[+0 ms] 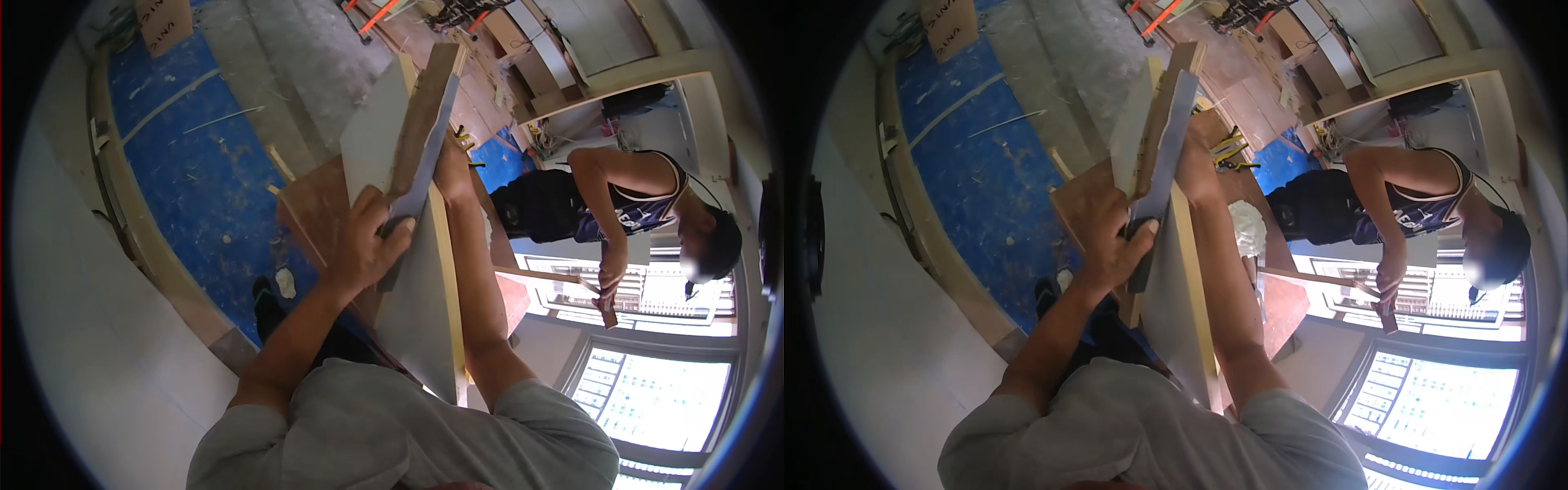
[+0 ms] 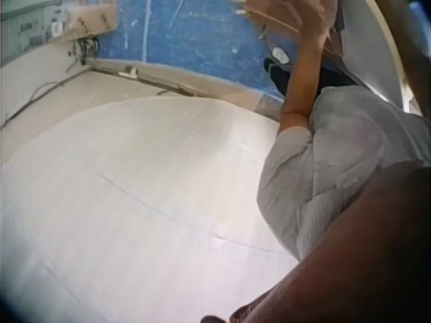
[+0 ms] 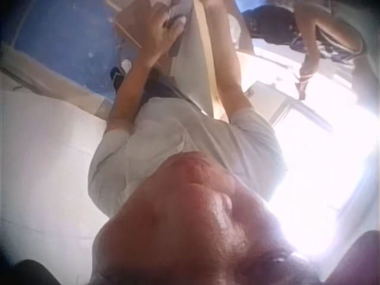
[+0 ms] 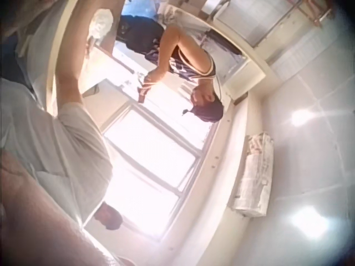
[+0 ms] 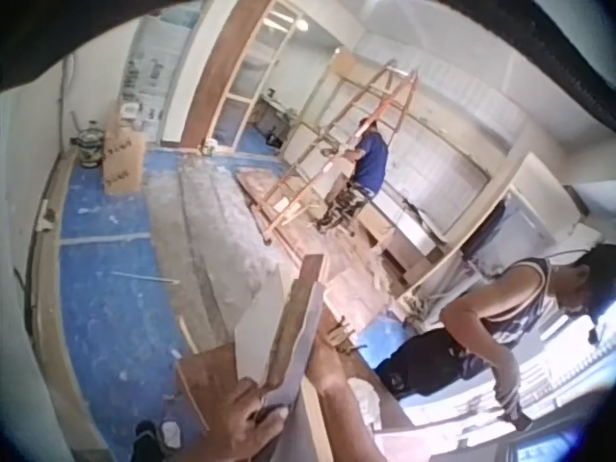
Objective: The person sands the edge of a wood panel using a sanding block and then wipes the sanded surface with a cloth.
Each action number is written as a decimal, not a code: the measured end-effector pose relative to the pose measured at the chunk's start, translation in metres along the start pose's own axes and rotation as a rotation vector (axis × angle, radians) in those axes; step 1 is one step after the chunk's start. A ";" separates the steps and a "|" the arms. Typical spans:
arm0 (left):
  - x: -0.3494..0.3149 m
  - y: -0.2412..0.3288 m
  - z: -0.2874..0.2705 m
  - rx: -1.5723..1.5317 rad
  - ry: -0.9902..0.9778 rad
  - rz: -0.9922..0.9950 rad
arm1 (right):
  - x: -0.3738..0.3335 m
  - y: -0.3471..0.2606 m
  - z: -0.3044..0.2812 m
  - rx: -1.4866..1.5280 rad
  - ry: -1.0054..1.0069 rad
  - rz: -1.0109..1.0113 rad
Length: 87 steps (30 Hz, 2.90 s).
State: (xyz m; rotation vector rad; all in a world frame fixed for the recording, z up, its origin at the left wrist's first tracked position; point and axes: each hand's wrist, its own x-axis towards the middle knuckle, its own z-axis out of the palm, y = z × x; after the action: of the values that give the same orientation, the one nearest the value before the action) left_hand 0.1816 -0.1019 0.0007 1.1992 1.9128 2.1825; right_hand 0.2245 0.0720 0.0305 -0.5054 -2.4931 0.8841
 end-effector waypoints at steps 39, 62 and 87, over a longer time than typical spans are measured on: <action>-0.014 -0.044 -0.009 -0.394 0.086 -0.242 | 0.063 -0.010 0.004 0.742 -0.200 0.257; 0.124 -0.091 0.020 -0.131 0.145 0.039 | 0.052 0.028 0.009 0.345 -0.061 0.099; 0.136 -0.091 0.023 -0.024 0.098 0.161 | 0.048 0.033 0.008 0.529 0.022 0.129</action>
State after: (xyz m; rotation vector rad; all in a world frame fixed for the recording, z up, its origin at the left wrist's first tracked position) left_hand 0.0555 0.0045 -0.0055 1.3093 1.8796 2.3791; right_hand 0.1865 0.1145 0.0163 -0.4879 -2.0994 1.5126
